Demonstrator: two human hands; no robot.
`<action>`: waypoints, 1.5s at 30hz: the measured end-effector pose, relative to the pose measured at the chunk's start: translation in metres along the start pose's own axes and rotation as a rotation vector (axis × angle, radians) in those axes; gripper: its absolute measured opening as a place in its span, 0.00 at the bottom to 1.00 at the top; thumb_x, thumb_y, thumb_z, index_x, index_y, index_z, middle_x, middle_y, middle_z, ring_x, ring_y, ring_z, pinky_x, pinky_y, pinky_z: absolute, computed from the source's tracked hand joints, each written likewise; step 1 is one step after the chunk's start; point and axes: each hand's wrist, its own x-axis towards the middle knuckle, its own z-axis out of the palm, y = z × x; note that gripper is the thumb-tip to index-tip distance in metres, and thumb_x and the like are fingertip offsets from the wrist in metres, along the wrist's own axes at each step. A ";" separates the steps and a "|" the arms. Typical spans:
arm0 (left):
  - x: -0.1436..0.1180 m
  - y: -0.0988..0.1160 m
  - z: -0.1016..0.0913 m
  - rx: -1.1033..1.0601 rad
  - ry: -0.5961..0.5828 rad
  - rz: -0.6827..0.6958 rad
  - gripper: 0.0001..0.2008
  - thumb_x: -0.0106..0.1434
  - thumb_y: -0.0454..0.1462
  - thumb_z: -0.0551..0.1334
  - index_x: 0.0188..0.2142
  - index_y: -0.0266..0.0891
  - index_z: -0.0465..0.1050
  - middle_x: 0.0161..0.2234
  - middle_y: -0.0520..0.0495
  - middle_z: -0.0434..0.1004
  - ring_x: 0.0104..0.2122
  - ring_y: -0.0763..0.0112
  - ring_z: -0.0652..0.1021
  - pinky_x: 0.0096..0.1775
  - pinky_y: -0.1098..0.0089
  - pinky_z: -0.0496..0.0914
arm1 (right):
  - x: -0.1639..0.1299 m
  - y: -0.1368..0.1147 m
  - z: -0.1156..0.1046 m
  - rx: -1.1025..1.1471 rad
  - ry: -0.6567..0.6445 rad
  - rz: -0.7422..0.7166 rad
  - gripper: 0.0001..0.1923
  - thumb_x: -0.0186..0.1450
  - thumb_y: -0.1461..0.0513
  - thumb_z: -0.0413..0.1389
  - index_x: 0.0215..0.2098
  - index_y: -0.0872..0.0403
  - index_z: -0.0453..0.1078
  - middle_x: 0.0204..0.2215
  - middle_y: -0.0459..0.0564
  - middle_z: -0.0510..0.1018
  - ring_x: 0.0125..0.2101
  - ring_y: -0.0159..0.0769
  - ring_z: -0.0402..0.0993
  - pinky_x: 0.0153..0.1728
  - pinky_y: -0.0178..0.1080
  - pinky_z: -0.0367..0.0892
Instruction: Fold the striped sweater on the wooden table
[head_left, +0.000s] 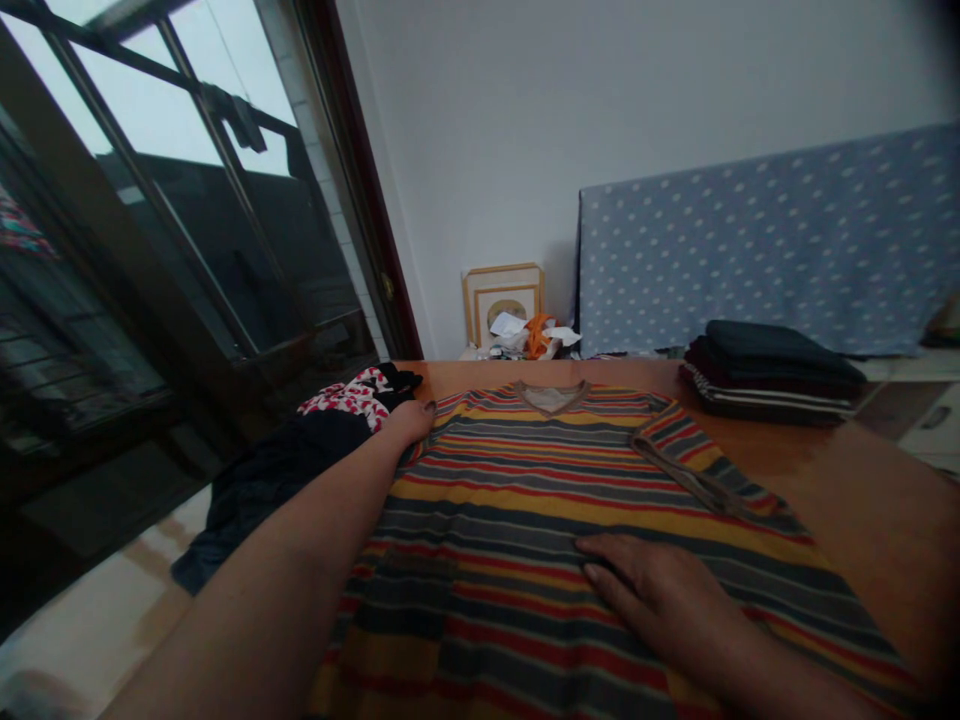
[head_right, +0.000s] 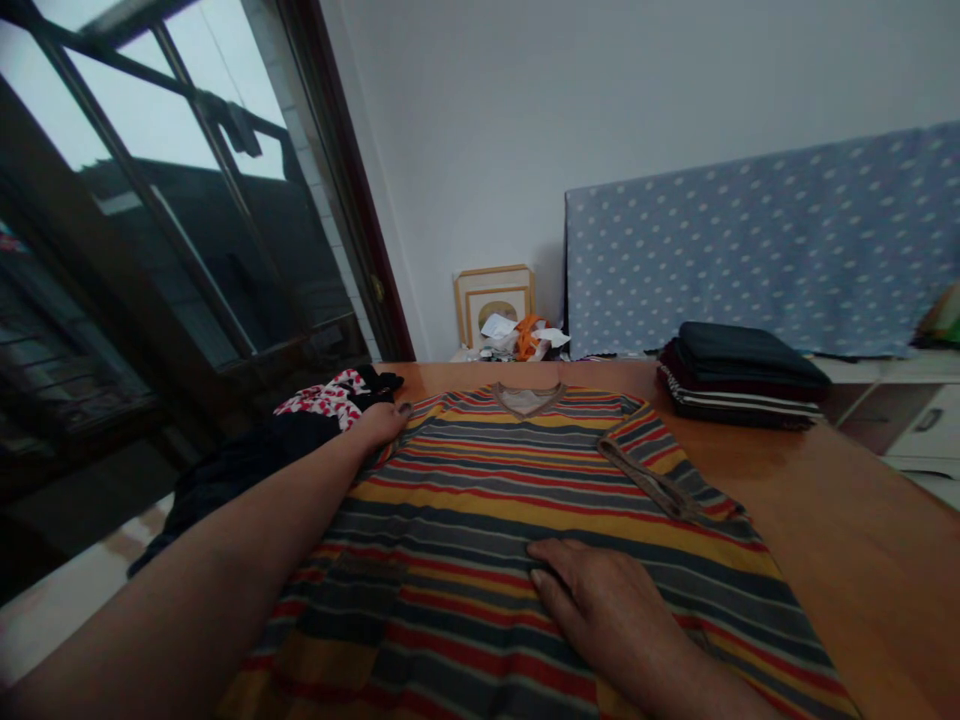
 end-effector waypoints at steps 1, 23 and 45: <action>-0.002 0.000 -0.003 -0.001 0.021 -0.010 0.26 0.67 0.52 0.51 0.35 0.34 0.77 0.36 0.34 0.81 0.43 0.54 0.79 0.42 0.66 0.69 | 0.000 0.000 -0.001 -0.002 -0.003 0.000 0.21 0.71 0.53 0.47 0.57 0.44 0.73 0.52 0.49 0.79 0.47 0.42 0.79 0.49 0.44 0.73; -0.048 0.008 -0.010 -0.423 0.164 0.242 0.12 0.63 0.45 0.55 0.30 0.40 0.70 0.26 0.51 0.75 0.28 0.70 0.74 0.32 0.71 0.67 | -0.001 -0.006 -0.007 0.010 -0.011 -0.001 0.21 0.71 0.53 0.47 0.57 0.45 0.72 0.52 0.49 0.79 0.47 0.42 0.78 0.52 0.45 0.70; -0.048 0.069 0.023 -0.105 -0.042 0.420 0.29 0.67 0.54 0.53 0.60 0.41 0.68 0.62 0.39 0.68 0.62 0.54 0.67 0.59 0.60 0.61 | 0.001 -0.006 -0.007 0.032 -0.022 0.027 0.21 0.70 0.53 0.47 0.57 0.44 0.73 0.52 0.48 0.79 0.47 0.41 0.78 0.51 0.43 0.71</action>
